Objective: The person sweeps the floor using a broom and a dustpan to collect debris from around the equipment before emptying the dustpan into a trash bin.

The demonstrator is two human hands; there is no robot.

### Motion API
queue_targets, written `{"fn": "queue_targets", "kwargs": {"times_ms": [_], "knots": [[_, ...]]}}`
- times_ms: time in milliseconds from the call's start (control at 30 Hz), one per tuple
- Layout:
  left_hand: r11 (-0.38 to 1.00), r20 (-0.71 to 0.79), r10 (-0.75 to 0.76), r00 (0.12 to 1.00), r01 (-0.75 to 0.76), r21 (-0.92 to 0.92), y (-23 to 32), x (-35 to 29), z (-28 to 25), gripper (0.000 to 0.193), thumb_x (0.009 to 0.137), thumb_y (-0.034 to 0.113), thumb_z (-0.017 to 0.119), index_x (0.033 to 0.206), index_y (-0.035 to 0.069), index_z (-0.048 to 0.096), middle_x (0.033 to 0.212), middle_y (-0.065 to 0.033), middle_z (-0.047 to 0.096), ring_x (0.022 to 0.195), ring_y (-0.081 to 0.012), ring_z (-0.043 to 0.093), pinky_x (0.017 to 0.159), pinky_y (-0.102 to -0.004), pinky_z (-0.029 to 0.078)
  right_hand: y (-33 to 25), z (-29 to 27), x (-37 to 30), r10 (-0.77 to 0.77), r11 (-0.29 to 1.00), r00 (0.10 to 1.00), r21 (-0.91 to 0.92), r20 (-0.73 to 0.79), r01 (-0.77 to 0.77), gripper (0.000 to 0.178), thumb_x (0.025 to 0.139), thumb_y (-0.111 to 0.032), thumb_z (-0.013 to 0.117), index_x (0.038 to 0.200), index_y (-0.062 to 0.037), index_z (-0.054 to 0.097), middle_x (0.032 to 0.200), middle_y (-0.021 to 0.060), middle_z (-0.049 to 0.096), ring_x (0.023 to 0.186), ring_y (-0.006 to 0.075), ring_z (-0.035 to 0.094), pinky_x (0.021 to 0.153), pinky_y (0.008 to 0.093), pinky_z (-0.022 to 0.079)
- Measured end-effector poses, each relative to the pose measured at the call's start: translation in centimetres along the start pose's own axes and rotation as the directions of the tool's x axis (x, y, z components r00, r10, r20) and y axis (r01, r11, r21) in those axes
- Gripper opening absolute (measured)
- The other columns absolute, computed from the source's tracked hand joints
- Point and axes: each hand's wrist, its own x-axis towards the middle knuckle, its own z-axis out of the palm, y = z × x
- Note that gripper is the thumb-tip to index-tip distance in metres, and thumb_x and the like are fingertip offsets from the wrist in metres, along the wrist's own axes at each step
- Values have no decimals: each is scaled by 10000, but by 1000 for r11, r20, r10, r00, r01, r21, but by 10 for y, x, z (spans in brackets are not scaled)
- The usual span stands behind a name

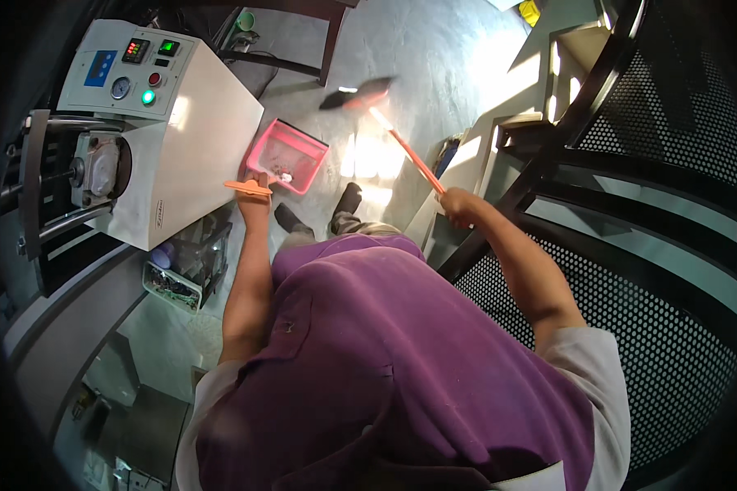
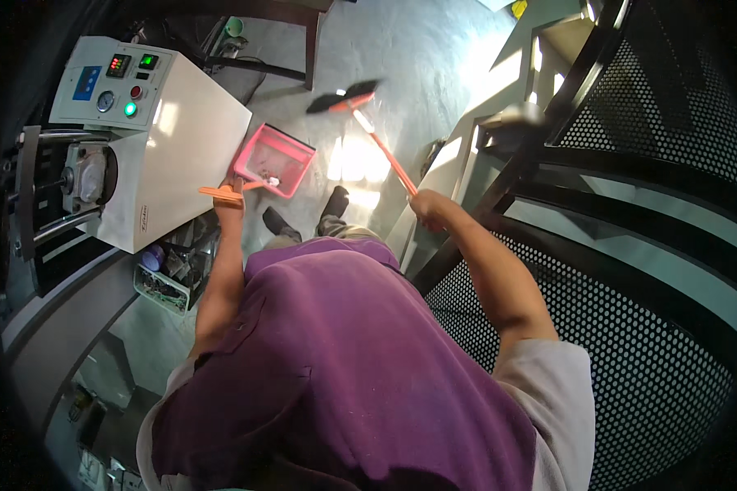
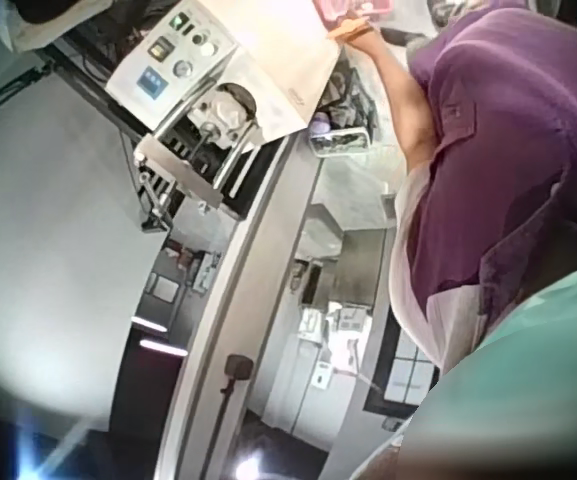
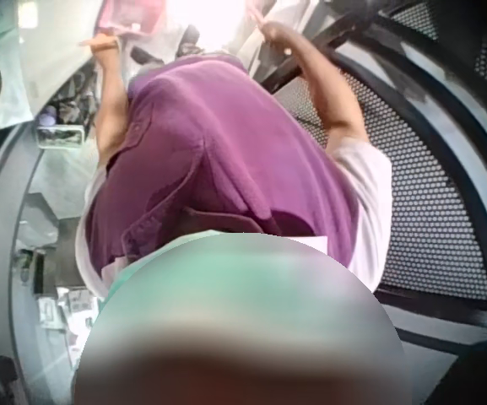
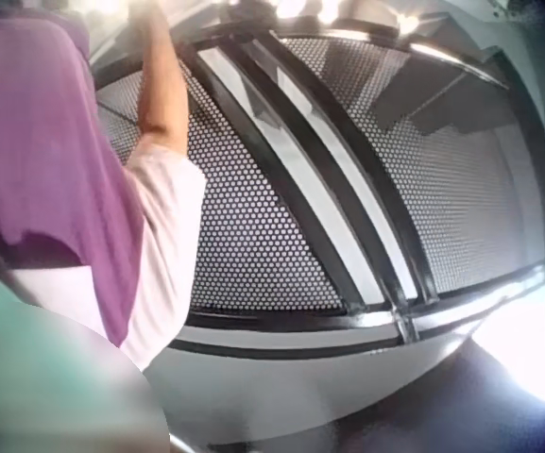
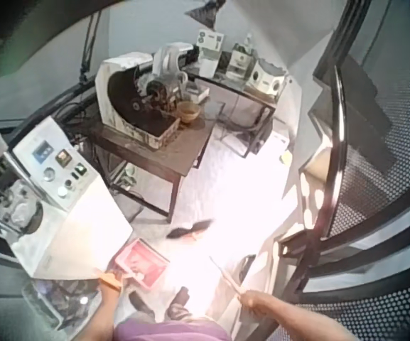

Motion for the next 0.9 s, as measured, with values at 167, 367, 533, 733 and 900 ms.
{"fn": "queue_targets", "kwargs": {"times_ms": [167, 367, 533, 733, 900], "knots": [[935, 161, 245, 956, -276, 220, -24, 17, -11, 63, 792, 120, 534, 737, 92, 546, 714, -76, 567, 658, -246, 566, 556, -369, 443, 32, -52, -49, -163, 986, 965, -80, -204, 149, 389, 875, -366, 537, 871, 13, 625, 622, 50, 527, 495, 147, 484, 420, 320, 401], [960, 322, 250, 913, -276, 38, -46, 25, -9, 97, 783, 164, 536, 713, 97, 543, 709, -61, 517, 688, -225, 547, 566, -347, 433, -31, -106, -98, -349, 656, 803, -737, -483, -159, 366, 874, -346, 495, 945, -16, 636, 844, 214, 644, 791, 373, 629, 678, 460, 493], [936, 372, 310, 875, -350, 43, -24, 24, -16, 91, 765, 162, 540, 703, 97, 528, 681, -63, 482, 665, -222, 529, 582, -347, 421, -61, -86, -54, -472, 568, 697, -791, -540, -229, 237, 834, -196, 512, 890, -18, 658, 878, 192, 657, 811, 336, 656, 703, 431, 528], [701, 402, 554, 729, -669, 247, -25, 22, -15, 105, 755, 179, 548, 685, 106, 518, 707, -59, 503, 699, -231, 545, 614, -366, 429, -78, 16, -58, -678, 271, 706, -963, -203, -17, 197, 802, -139, 519, 866, -20, 663, 849, 163, 665, 760, 297, 668, 666, 385, 540], [894, 424, 337, 841, -427, 135, -41, 15, -13, 64, 734, 169, 578, 705, 119, 549, 711, -58, 510, 702, -224, 548, 623, -361, 437, -100, 50, -134, -602, 286, 792, -954, -107, 89, 182, 809, -122, 510, 863, -42, 664, 866, 149, 661, 814, 283, 661, 684, 377, 530]]}}
